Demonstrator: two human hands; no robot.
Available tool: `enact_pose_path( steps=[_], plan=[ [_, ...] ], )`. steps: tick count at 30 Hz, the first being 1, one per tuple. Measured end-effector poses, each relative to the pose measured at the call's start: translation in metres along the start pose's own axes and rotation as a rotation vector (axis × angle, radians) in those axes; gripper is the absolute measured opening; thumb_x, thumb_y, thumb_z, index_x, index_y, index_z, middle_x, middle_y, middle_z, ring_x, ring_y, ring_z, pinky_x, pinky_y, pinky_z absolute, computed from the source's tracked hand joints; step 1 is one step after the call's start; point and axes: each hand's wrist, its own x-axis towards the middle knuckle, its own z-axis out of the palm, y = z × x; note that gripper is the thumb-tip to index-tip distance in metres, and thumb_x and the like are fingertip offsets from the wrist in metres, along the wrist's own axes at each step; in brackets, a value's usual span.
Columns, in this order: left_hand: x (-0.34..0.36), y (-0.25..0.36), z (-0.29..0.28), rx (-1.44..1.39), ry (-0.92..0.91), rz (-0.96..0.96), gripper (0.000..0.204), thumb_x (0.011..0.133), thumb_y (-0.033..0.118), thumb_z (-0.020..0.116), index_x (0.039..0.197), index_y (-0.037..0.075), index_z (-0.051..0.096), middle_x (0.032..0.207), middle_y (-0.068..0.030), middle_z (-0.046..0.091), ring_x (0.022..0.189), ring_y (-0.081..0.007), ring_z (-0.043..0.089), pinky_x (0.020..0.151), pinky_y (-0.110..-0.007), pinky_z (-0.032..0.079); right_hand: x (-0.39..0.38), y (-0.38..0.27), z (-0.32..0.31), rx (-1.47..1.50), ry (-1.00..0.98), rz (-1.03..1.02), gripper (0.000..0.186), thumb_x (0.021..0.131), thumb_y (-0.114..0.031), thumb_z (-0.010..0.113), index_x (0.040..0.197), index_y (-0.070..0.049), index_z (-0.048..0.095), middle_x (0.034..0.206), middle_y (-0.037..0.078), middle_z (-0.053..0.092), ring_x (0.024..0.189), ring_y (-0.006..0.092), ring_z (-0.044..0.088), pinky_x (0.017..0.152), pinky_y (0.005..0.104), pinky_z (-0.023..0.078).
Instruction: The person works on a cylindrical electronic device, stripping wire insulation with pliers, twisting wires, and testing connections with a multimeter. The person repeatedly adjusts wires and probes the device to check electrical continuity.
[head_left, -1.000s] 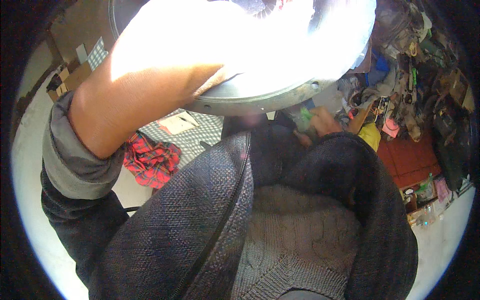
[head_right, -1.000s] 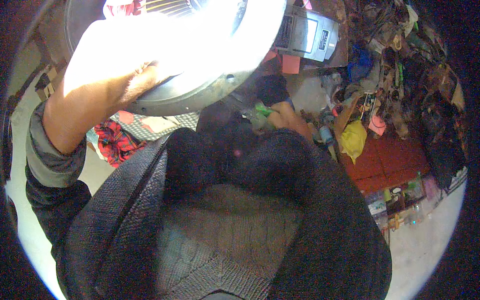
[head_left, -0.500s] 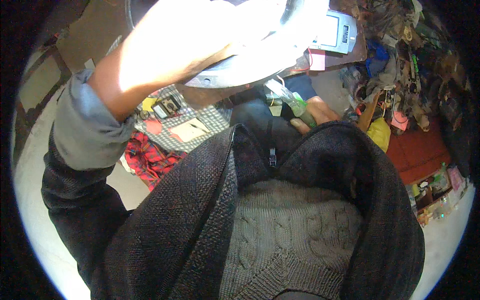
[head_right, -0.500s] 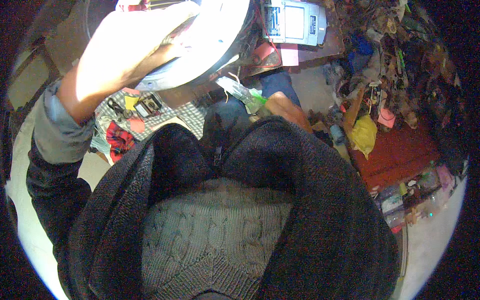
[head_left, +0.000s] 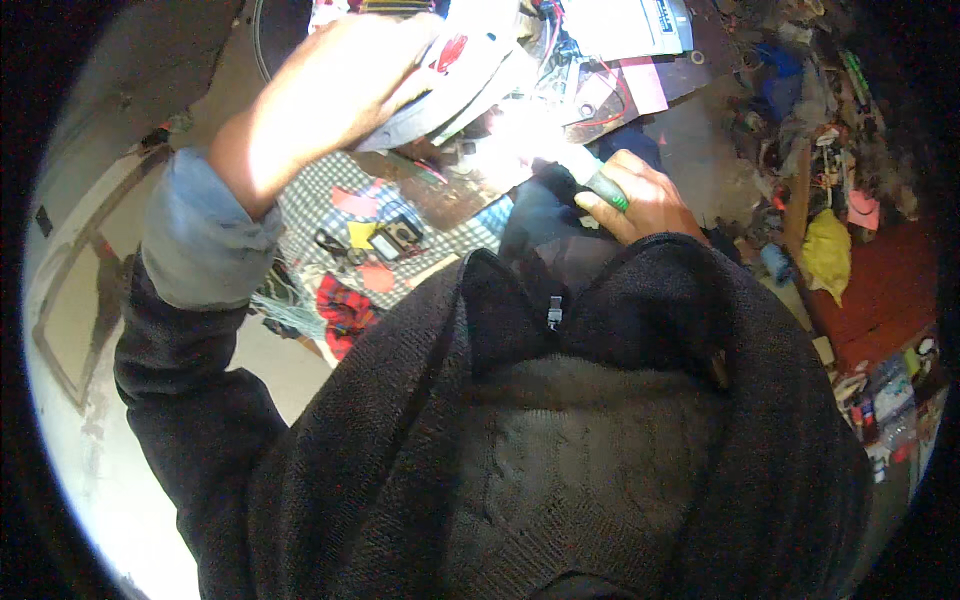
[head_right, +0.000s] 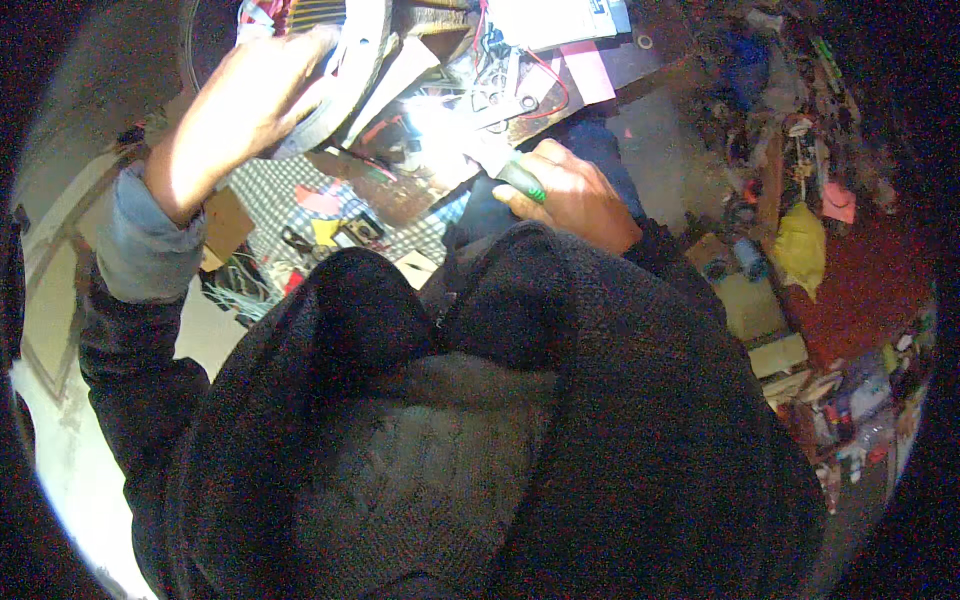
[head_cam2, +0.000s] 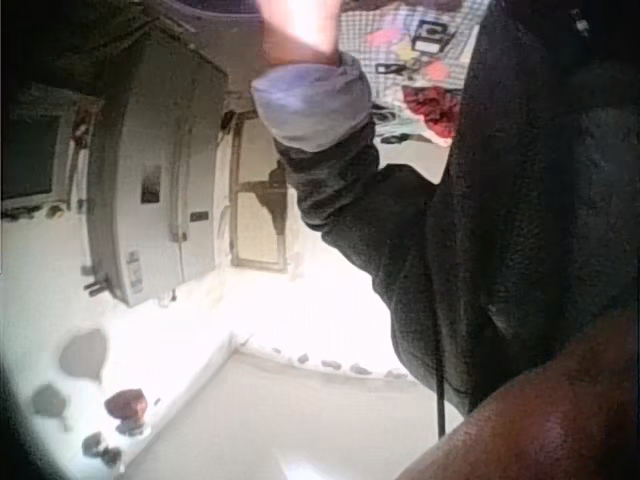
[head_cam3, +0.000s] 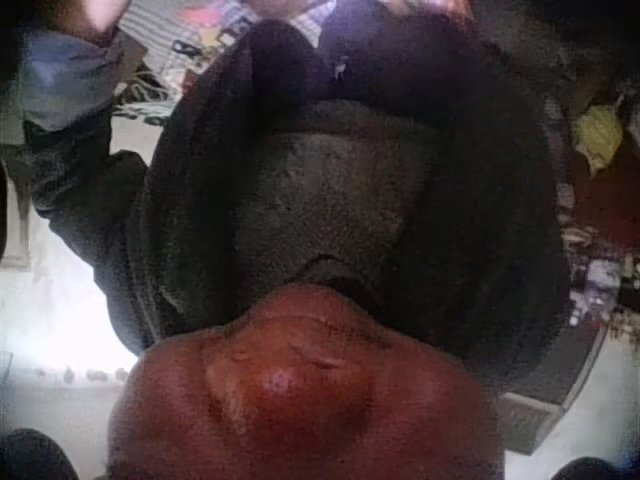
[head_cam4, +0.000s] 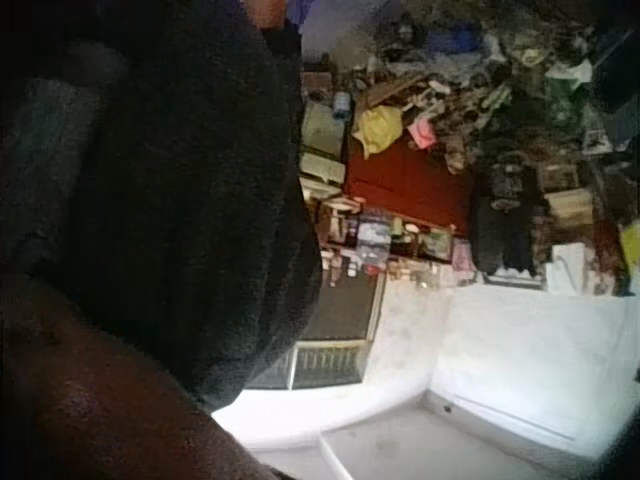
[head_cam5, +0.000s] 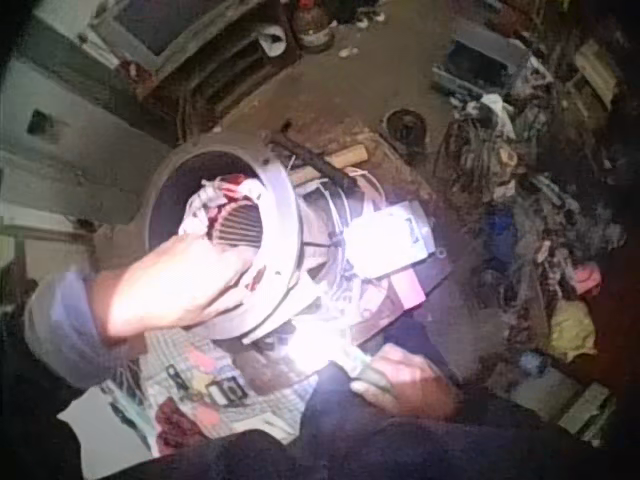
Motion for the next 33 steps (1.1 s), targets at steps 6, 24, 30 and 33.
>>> enact_pose_path(
  steps=[6,24,30,33],
  plan=[
    [0.002,0.011,0.001,0.05,-0.085,-0.125,0.035,0.095,0.017,0.068,0.125,0.0,0.06,0.088,-0.0254,0.069,0.084,-0.0426,0.071,0.074,-0.05,0.056,-0.002,0.017,0.022,0.121,0.064,-0.058,0.033,0.094,-0.024,0.077,0.118,-0.003,0.071,0.1,0.016,0.068,0.094,0.0383,0.065,0.081,0.0458,0.056],
    [-0.02,-0.002,0.023,-0.308,0.151,-0.165,0.03,0.102,0.021,0.067,0.123,0.0,0.07,0.108,-0.016,0.076,0.096,-0.0235,0.072,0.09,-0.035,0.055,-0.004,0.032,0.015,0.015,-0.108,0.093,0.035,0.094,-0.033,0.074,0.115,-0.005,0.069,0.1,0.022,0.064,0.097,0.0446,0.065,0.083,0.0512,0.052],
    [-0.029,0.0,0.021,-0.37,0.094,-0.465,0.037,0.101,0.021,0.063,0.128,-0.004,0.067,0.109,-0.0032,0.071,0.099,-0.0095,0.062,0.091,-0.029,0.052,0.006,0.052,0.024,0.166,-0.122,0.058,0.041,0.091,-0.034,0.076,0.118,-0.005,0.067,0.108,0.021,0.063,0.102,0.042,0.065,0.089,0.0484,0.052],
    [-0.027,0.002,0.022,-0.243,0.178,-0.412,0.031,0.102,0.02,0.063,0.122,-0.003,0.069,0.102,-0.0063,0.072,0.09,-0.014,0.066,0.083,-0.031,0.054,0.01,0.069,0.034,0.214,-0.116,-0.023,0.035,0.092,-0.033,0.077,0.108,-0.004,0.066,0.101,0.02,0.064,0.099,0.0407,0.065,0.087,0.0472,0.052]
  ],
)
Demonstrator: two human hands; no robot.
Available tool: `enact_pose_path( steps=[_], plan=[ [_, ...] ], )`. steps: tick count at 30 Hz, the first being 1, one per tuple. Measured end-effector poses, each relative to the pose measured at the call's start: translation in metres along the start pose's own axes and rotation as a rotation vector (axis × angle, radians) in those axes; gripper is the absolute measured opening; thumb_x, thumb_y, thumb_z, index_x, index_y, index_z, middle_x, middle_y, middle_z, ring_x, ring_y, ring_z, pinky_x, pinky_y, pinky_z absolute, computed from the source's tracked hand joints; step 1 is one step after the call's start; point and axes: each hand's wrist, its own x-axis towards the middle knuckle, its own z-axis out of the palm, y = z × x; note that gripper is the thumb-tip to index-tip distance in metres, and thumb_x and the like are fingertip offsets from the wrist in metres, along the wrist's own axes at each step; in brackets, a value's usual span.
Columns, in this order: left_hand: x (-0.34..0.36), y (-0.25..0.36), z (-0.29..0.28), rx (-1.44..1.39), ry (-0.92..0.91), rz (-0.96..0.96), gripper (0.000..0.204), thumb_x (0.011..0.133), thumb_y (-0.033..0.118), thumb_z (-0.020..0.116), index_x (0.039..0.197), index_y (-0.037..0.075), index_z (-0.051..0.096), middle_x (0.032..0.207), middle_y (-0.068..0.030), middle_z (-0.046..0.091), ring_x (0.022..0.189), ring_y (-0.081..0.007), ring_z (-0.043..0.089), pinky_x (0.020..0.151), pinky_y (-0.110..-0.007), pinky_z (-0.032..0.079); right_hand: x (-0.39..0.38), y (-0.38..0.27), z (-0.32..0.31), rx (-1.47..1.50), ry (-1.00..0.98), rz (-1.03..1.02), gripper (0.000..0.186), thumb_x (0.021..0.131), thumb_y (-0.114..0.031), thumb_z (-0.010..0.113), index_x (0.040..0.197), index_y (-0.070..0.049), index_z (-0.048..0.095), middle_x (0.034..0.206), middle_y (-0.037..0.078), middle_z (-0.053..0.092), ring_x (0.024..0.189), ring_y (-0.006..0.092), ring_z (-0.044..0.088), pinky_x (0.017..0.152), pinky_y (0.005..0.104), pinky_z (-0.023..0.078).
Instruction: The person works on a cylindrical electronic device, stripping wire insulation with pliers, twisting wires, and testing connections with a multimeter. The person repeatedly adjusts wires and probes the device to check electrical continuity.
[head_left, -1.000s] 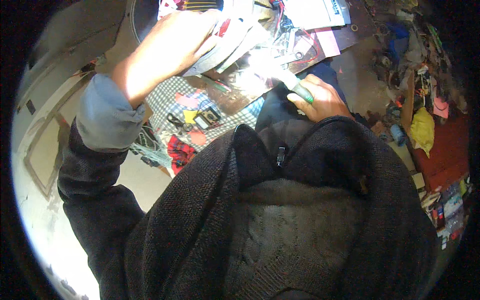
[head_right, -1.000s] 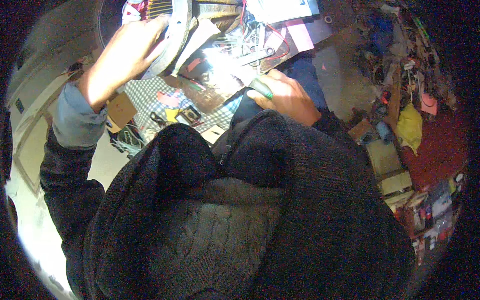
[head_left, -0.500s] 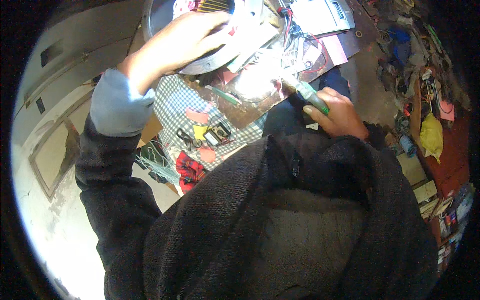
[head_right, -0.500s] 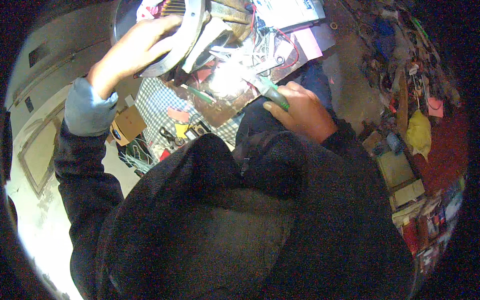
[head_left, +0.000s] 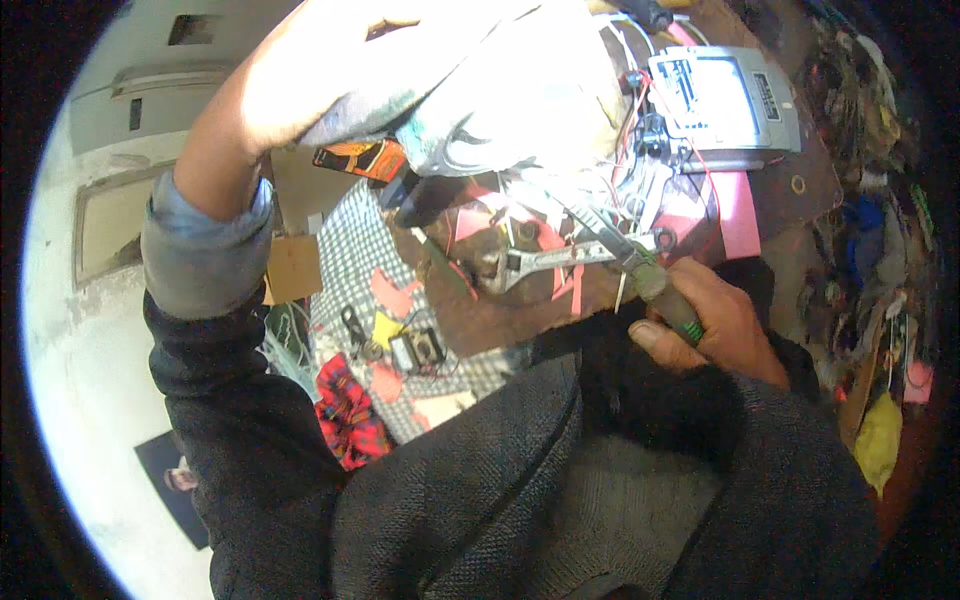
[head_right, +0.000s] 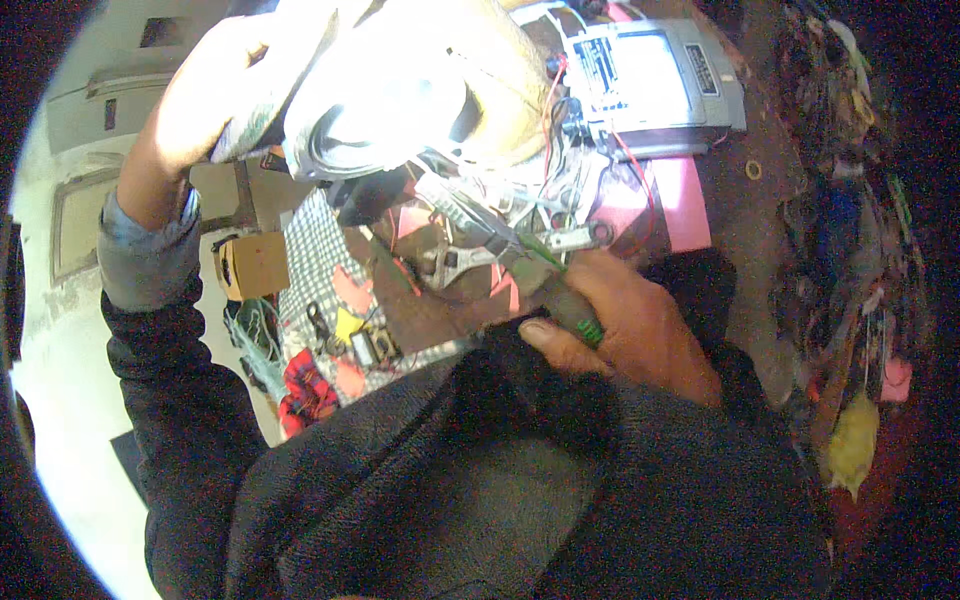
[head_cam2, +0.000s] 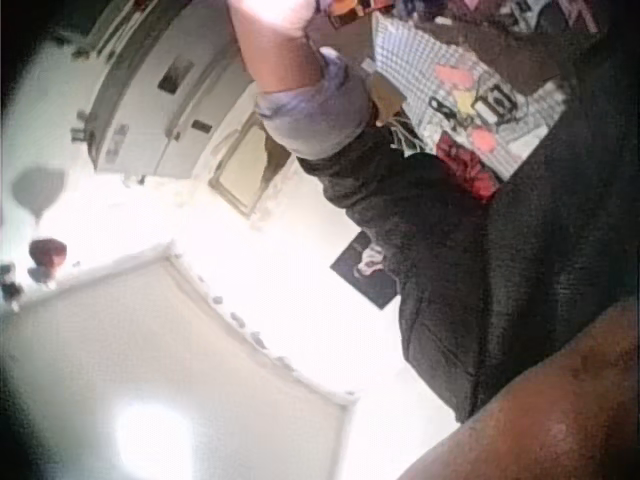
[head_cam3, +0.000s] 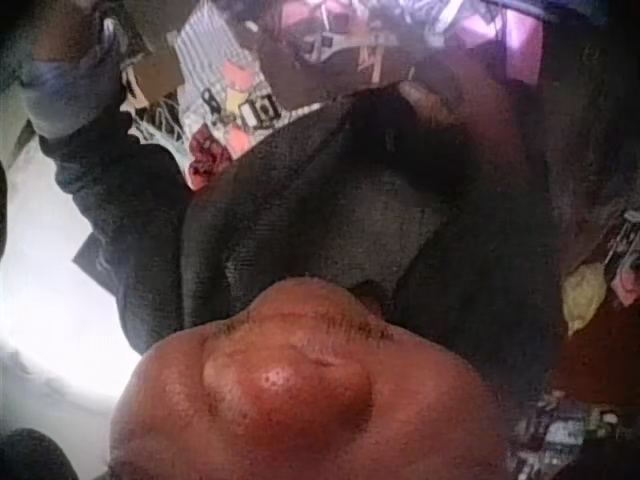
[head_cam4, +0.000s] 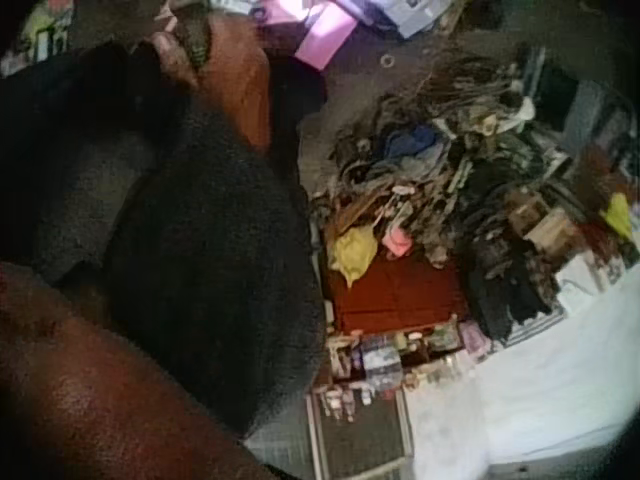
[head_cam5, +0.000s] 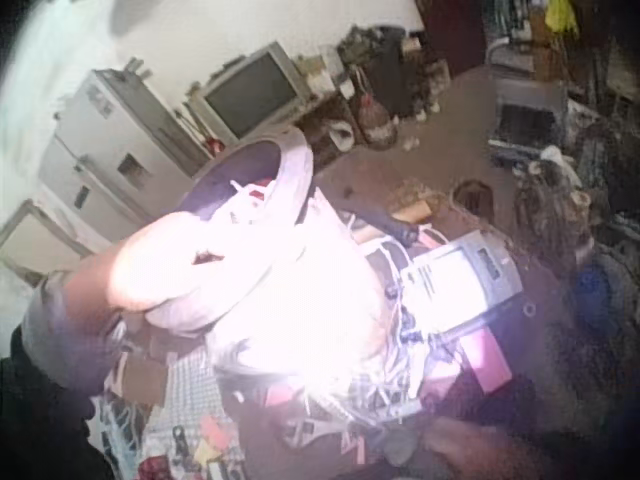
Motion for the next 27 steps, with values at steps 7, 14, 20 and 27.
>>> enact_pose_path(
  steps=[7,14,20,27],
  plan=[
    [-0.011,0.022,0.025,0.035,0.601,-0.007,0.039,0.105,0.036,0.063,0.106,-0.002,0.076,0.089,-0.0034,0.075,0.081,-0.0098,0.065,0.074,-0.027,0.054,0.0,0.025,0.028,0.05,0.138,-0.326,0.034,0.103,-0.03,0.067,0.098,0.003,0.064,0.081,0.016,0.063,0.074,0.0228,0.059,0.066,0.0418,0.045],
    [-0.016,0.03,0.053,-0.404,1.0,0.077,0.028,0.109,0.024,0.059,0.104,-0.002,0.069,0.084,-0.0052,0.073,0.073,-0.0112,0.067,0.068,-0.026,0.054,-0.004,0.01,0.037,0.112,0.085,-0.193,0.03,0.106,-0.031,0.062,0.099,-0.002,0.062,0.075,0.0,0.059,0.064,0.0089,0.056,0.059,0.028,0.046],
    [-0.012,0.012,0.052,-0.298,1.186,0.124,0.026,0.104,0.018,0.066,0.117,-0.004,0.066,0.101,-0.0101,0.075,0.093,-0.0166,0.071,0.086,-0.03,0.056,0.006,0.026,0.03,0.022,0.114,-0.22,0.029,0.103,-0.027,0.065,0.106,0.001,0.064,0.087,0.006,0.064,0.08,0.0141,0.062,0.073,0.0317,0.05],
    [-0.073,0.075,0.129,-0.02,1.402,0.289,0.021,0.1,0.004,0.069,0.121,0.0,0.067,0.109,-0.0088,0.074,0.089,-0.0134,0.068,0.08,-0.026,0.055,0.003,0.055,0.019,0.025,0.114,-0.365,0.03,0.094,-0.024,0.072,0.105,0.003,0.068,0.133,0.026,0.059,0.118,0.0413,0.063,0.101,0.0447,0.049]
  ],
)
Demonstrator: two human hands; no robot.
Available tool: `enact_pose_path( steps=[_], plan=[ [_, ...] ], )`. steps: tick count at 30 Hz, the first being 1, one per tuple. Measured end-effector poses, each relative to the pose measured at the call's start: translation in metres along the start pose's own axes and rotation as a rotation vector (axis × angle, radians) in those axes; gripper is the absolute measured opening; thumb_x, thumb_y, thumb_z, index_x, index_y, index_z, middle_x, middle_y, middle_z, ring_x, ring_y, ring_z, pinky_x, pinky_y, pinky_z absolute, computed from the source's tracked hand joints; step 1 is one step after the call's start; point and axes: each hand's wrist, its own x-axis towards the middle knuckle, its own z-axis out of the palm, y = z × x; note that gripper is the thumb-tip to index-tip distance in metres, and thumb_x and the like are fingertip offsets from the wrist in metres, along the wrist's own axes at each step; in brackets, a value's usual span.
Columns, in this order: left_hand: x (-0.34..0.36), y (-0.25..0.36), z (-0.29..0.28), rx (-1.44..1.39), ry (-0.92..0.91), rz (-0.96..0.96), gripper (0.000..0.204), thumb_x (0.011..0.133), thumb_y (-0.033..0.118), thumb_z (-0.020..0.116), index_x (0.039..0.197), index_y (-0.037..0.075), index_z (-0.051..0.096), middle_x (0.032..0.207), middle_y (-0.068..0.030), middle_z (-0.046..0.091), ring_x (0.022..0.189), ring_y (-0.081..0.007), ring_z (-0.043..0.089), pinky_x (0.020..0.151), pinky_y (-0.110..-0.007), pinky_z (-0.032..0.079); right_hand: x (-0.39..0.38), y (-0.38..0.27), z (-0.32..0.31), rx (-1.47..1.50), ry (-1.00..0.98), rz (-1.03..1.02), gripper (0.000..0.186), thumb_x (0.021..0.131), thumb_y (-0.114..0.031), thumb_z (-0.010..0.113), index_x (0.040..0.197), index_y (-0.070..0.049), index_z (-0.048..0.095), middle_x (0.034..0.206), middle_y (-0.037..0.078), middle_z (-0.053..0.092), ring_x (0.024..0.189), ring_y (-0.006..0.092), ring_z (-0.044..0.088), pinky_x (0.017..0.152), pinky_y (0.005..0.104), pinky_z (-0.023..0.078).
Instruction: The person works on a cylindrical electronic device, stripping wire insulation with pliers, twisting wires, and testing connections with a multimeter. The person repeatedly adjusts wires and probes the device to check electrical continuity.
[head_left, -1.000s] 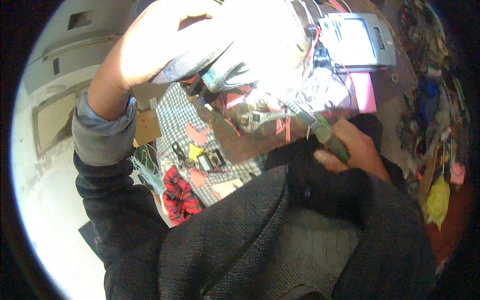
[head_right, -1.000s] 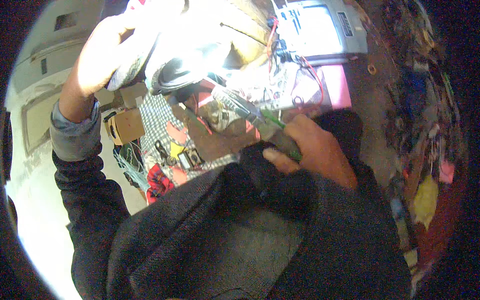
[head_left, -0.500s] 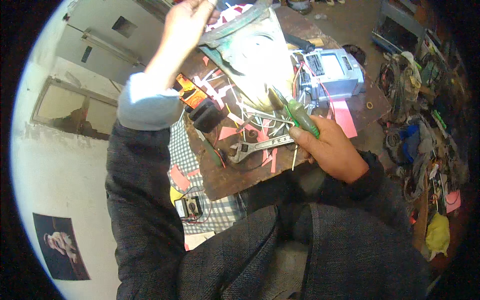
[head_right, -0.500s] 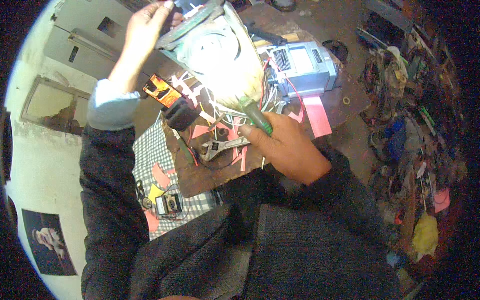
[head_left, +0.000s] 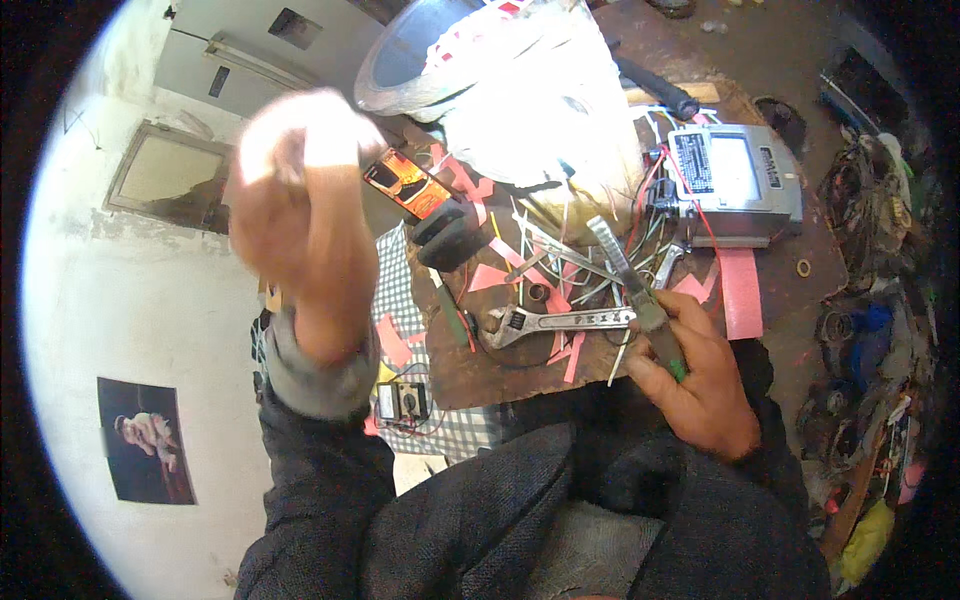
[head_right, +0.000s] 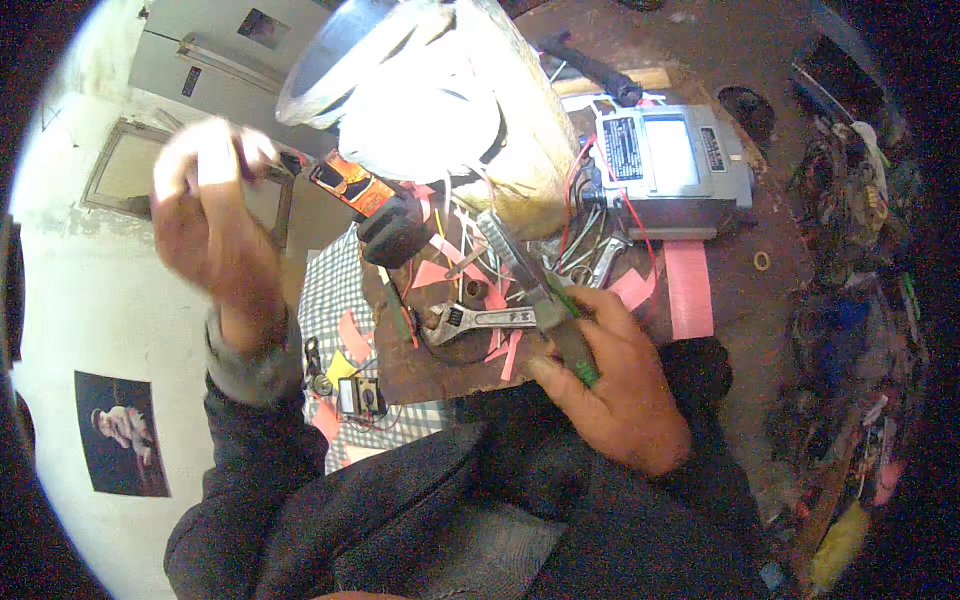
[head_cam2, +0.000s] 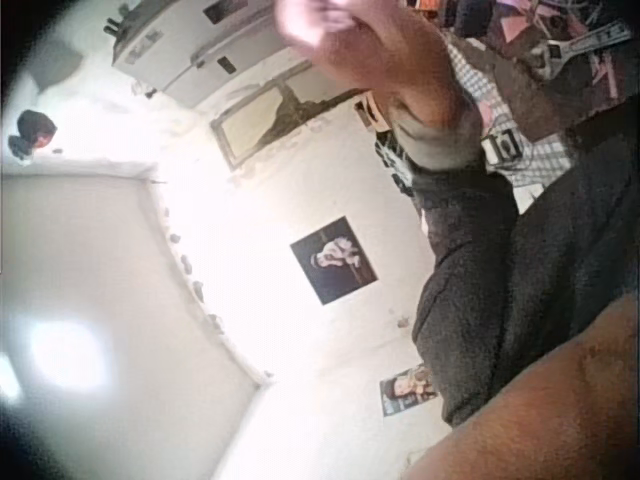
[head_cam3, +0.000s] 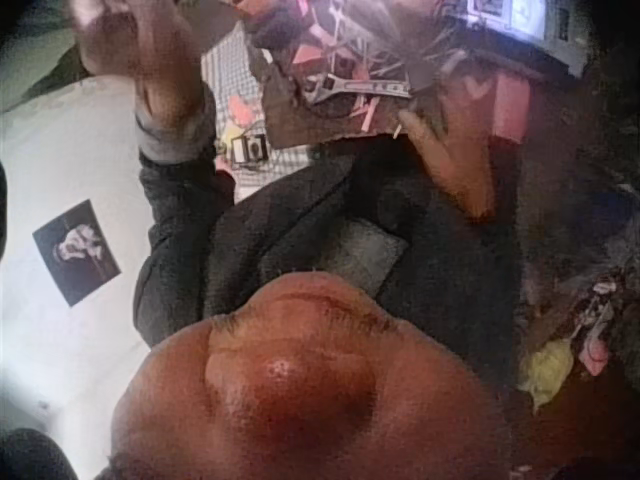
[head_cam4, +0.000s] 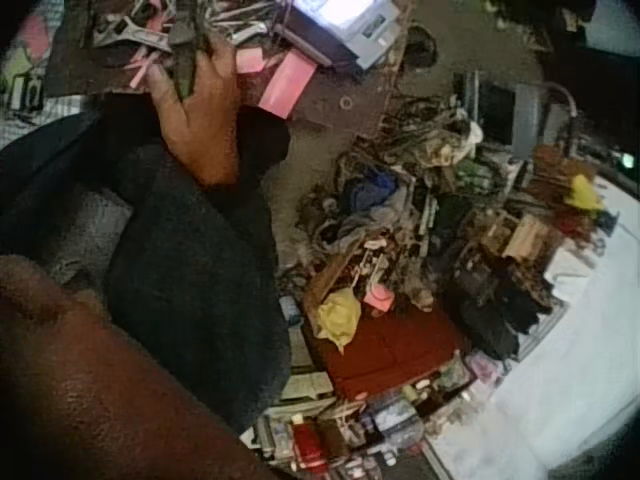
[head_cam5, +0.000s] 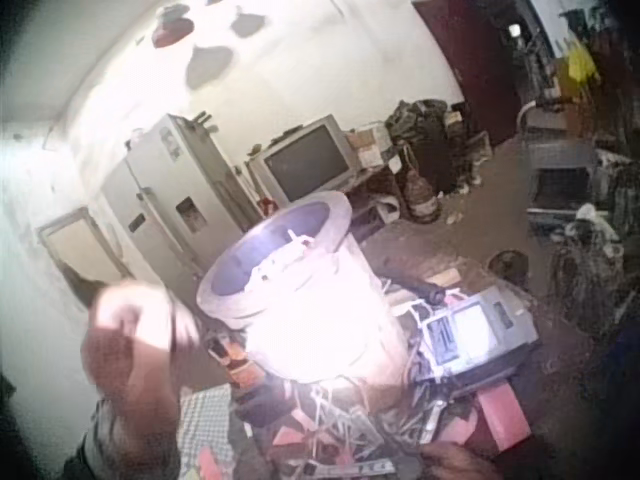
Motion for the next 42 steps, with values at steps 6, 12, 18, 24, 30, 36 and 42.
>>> enact_pose_path(
  steps=[6,12,18,24,30,36,42],
  plan=[
    [-0.059,0.032,0.025,-0.357,-0.58,-0.854,0.03,0.109,0.018,0.057,0.123,-0.006,0.069,0.111,-0.014,0.077,0.097,-0.0179,0.073,0.084,-0.031,0.058,-0.01,0.018,0.0,0.104,-0.077,0.047,0.029,0.092,-0.026,0.075,0.104,0.001,0.07,0.132,0.027,0.061,0.114,0.0427,0.066,0.099,0.0455,0.052],
    [-0.059,0.023,0.063,-0.87,-0.444,-1.075,0.043,0.108,0.027,0.058,0.13,-0.011,0.059,0.113,-0.024,0.075,0.11,-0.0347,0.073,0.103,-0.046,0.056,-0.02,0.017,-0.001,0.161,-0.141,0.03,0.028,0.09,-0.025,0.076,0.1,0.001,0.071,0.132,0.028,0.062,0.113,0.0442,0.067,0.098,0.0455,0.053],
    [-0.065,0.017,0.074,-0.916,-0.423,-1.011,0.034,0.106,0.026,0.063,0.102,-0.007,0.072,0.103,-0.0174,0.075,0.098,-0.0261,0.074,0.095,-0.038,0.057,-0.026,0.014,0.005,0.118,-0.096,0.001,0.028,0.09,-0.025,0.076,0.099,0.001,0.071,0.131,0.028,0.063,0.113,0.0449,0.067,0.098,0.0452,0.053],
    [-0.063,0.01,0.068,-0.97,-0.478,-0.978,0.025,0.102,0.019,0.065,0.099,-0.004,0.074,0.1,-0.0149,0.076,0.096,-0.0242,0.074,0.087,-0.037,0.058,-0.025,-0.012,0.015,0.091,-0.078,0.05,0.028,0.092,-0.025,0.075,0.101,0.0,0.07,0.124,0.025,0.065,0.109,0.043,0.068,0.095,0.0448,0.054],
    [-0.079,-0.019,0.064,-0.281,-0.485,0.044,0.017,0.087,0.015,0.072,0.101,0.008,0.079,0.1,-0.0101,0.077,0.095,-0.0264,0.074,0.086,-0.038,0.058,-0.04,-0.035,0.029,0.149,-0.04,0.246,0.036,0.097,-0.029,0.07,0.117,0.001,0.066,0.101,0.017,0.07,0.093,0.0263,0.071,0.087,0.0377,0.054],
    [-0.092,-0.04,0.074,-0.785,-0.453,-0.233,0.02,0.084,0.014,0.079,0.102,0.004,0.078,0.1,-0.0088,0.077,0.095,-0.0274,0.074,0.088,-0.039,0.058,-0.05,-0.046,0.051,0.271,0.042,0.313,0.035,0.106,-0.027,0.061,0.121,0.004,0.065,0.126,0.011,0.071,0.106,0.0131,0.062,0.096,0.0298,0.048],
    [-0.095,-0.041,0.082,-0.897,-0.399,-0.284,0.026,0.096,0.014,0.072,0.117,0.0,0.071,0.095,-0.0043,0.073,0.082,-0.0115,0.064,0.071,-0.025,0.05,-0.044,-0.057,0.055,0.248,0.055,0.304,0.039,0.107,-0.029,0.058,0.126,0.006,0.064,0.124,0.013,0.071,0.107,0.0151,0.063,0.099,0.0317,0.048]
  ],
)
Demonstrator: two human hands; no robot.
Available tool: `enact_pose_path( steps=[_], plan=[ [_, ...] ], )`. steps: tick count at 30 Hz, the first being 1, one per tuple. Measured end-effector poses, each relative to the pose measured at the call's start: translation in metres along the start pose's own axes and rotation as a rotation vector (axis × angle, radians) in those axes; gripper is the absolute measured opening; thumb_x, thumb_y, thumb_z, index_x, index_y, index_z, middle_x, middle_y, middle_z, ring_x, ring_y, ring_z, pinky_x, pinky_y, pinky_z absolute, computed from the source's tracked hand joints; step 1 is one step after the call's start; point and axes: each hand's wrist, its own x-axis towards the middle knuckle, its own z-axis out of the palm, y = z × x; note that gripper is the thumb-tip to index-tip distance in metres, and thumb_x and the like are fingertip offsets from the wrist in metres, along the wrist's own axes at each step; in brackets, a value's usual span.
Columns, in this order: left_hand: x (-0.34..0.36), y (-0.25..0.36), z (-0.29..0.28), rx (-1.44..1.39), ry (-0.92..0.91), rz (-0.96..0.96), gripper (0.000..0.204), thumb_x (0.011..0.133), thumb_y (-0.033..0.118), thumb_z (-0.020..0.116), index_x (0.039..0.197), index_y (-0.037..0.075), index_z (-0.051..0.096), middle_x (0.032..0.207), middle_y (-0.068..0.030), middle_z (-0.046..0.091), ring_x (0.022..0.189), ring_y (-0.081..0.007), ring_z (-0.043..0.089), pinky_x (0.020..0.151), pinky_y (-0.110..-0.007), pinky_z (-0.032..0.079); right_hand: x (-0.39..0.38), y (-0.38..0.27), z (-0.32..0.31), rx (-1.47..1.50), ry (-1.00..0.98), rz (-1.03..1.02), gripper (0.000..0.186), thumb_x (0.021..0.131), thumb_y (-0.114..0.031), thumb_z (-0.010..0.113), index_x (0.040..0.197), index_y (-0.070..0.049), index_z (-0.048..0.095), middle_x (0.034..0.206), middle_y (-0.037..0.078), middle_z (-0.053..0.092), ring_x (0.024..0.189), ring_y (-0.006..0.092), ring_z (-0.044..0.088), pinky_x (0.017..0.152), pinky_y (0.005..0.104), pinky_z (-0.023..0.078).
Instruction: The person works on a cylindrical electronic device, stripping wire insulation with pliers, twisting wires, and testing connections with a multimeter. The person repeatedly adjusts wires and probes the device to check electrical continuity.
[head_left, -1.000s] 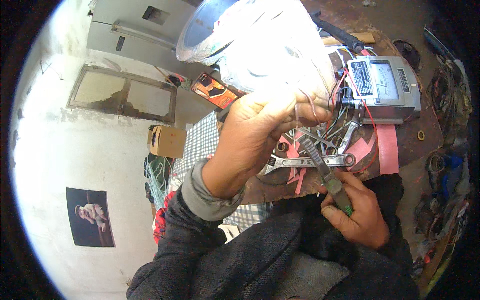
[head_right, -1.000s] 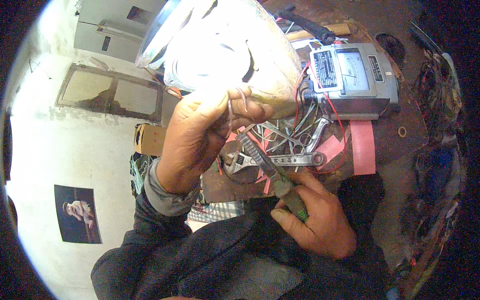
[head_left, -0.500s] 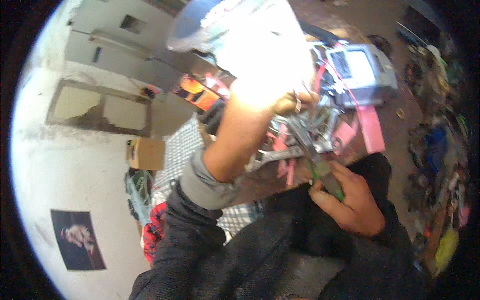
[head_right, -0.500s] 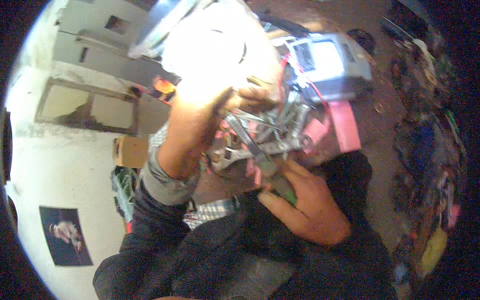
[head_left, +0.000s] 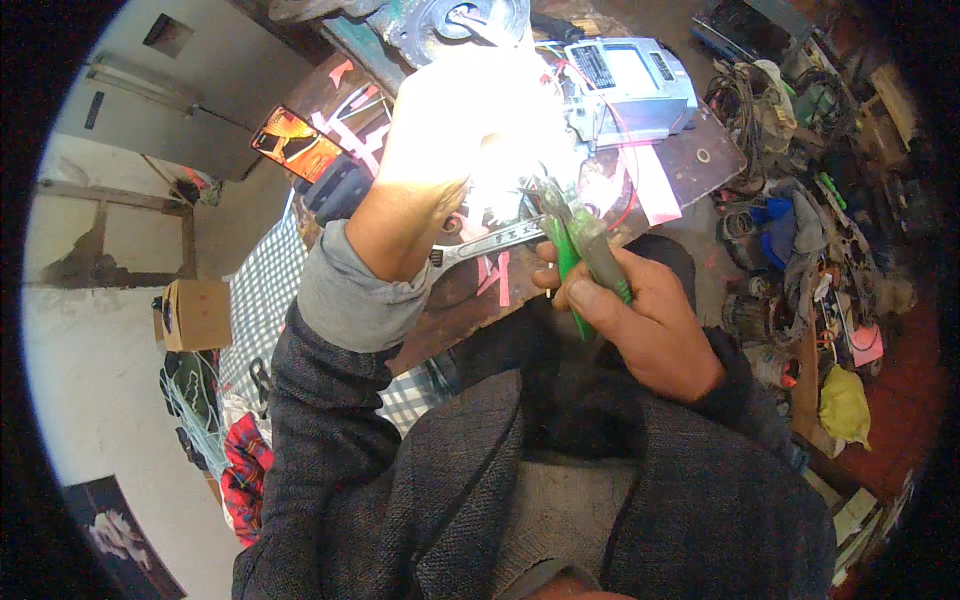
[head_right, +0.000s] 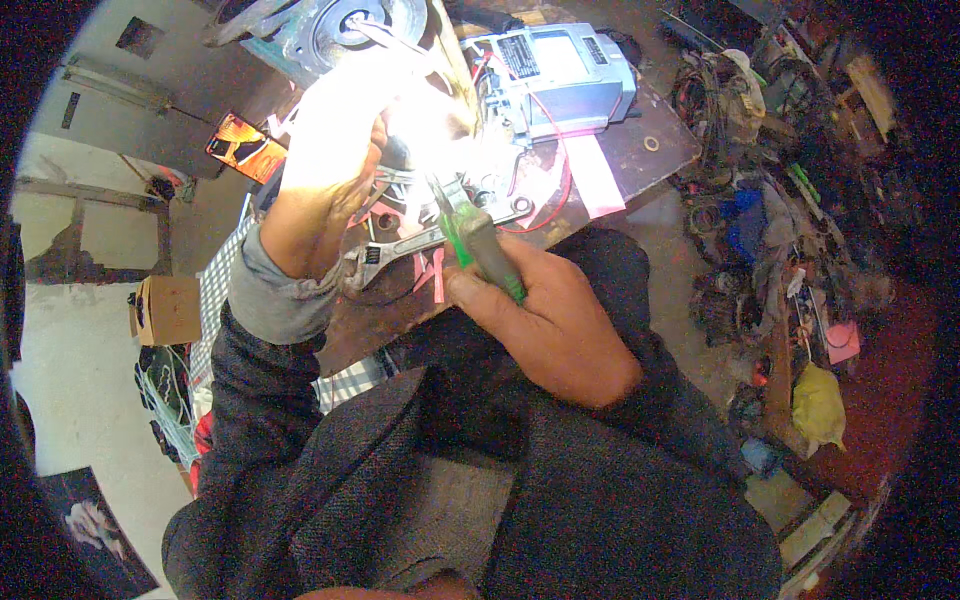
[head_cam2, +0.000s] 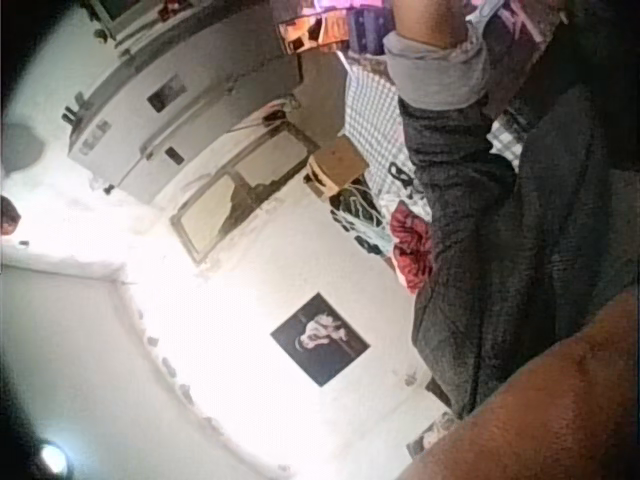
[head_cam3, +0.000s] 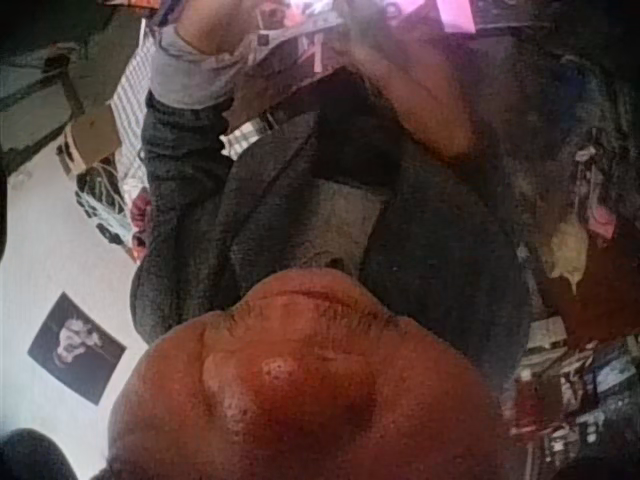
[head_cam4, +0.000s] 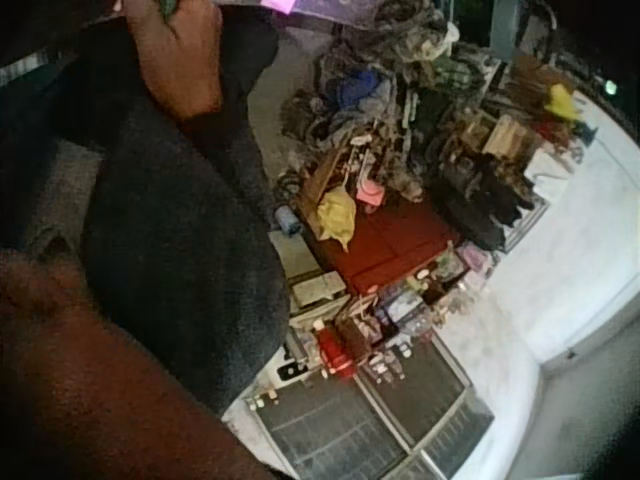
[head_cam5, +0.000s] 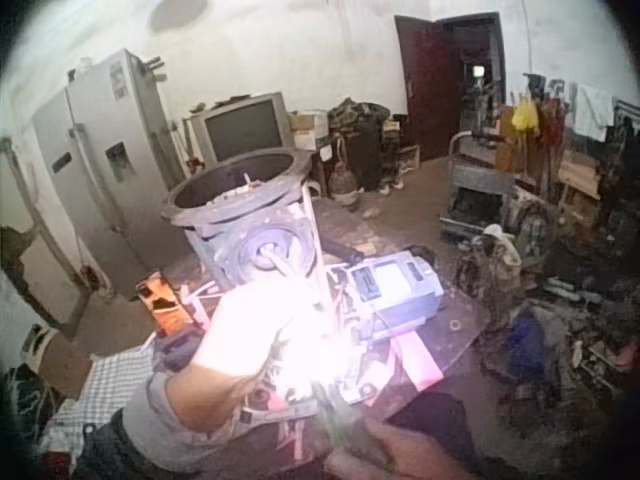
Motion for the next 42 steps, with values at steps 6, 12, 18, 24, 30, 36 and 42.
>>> enact_pose_path(
  steps=[6,12,18,24,30,36,42],
  plan=[
    [-0.012,0.003,0.005,-0.351,0.065,-0.236,0.03,0.103,0.016,0.064,0.128,-0.001,0.063,0.108,-0.0071,0.072,0.089,-0.0103,0.067,0.074,-0.022,0.055,0.009,0.0,0.004,0.003,0.031,0.003,0.04,0.108,-0.032,0.057,0.123,0.005,0.065,0.101,0.01,0.071,0.089,0.0137,0.064,0.082,0.0299,0.052],
    [-0.011,0.017,0.018,-0.567,0.116,-0.221,0.03,0.088,0.001,0.074,0.117,-0.005,0.069,0.104,-0.0117,0.074,0.092,-0.0208,0.074,0.081,-0.032,0.062,0.009,-0.005,0.003,0.012,0.041,0.045,0.035,0.108,-0.03,0.056,0.113,0.003,0.066,0.082,0.007,0.066,0.073,0.0127,0.062,0.069,0.0293,0.051],
    [-0.012,0.053,0.024,-0.549,0.133,-0.639,0.031,0.102,0.018,0.059,0.125,-0.004,0.062,0.105,-0.0201,0.074,0.089,-0.0302,0.077,0.079,-0.041,0.065,0.006,-0.013,0.004,0.057,-0.011,0.061,0.032,0.107,-0.028,0.057,0.109,0.002,0.066,0.08,0.005,0.065,0.071,0.0119,0.062,0.066,0.0295,0.051],
    [-0.009,0.056,0.021,-0.401,0.17,-0.505,0.024,0.097,0.011,0.065,0.112,-0.008,0.066,0.096,-0.0189,0.074,0.08,-0.0289,0.078,0.073,-0.038,0.066,0.01,-0.002,0.015,-0.369,0.169,-0.216,0.028,0.101,-0.025,0.066,0.107,0.002,0.064,0.088,0.018,0.067,0.077,0.0334,0.067,0.07,0.042,0.052],
    [0.004,0.039,0.014,-0.467,0.207,-0.378,0.021,0.097,0.005,0.063,0.111,-0.01,0.066,0.1,-0.0207,0.075,0.081,-0.0289,0.077,0.074,-0.038,0.066,0.012,0.003,0.018,-0.478,0.227,-0.35,0.027,0.098,-0.021,0.069,0.109,0.003,0.064,0.097,0.026,0.063,0.087,0.0442,0.064,0.077,0.0464,0.051],
    [-0.015,0.043,0.017,-0.369,0.279,-0.304,0.024,0.1,0.006,0.064,0.119,-0.009,0.067,0.106,-0.0156,0.075,0.088,-0.0232,0.076,0.079,-0.036,0.064,0.003,0.01,0.006,-0.4,0.148,-0.3,0.033,0.098,-0.024,0.067,0.116,0.004,0.065,0.103,0.024,0.066,0.098,0.0428,0.066,0.085,0.0448,0.052],
    [-0.033,0.067,0.011,-0.246,0.253,-0.468,0.031,0.101,0.009,0.067,0.128,-0.007,0.066,0.106,-0.0135,0.075,0.084,-0.0182,0.075,0.067,-0.026,0.06,-0.008,0.011,-0.009,-0.309,0.313,-0.167,0.032,0.099,-0.024,0.066,0.114,0.004,0.066,0.105,0.019,0.066,0.092,0.031,0.067,0.086,0.0387,0.053]
  ],
)
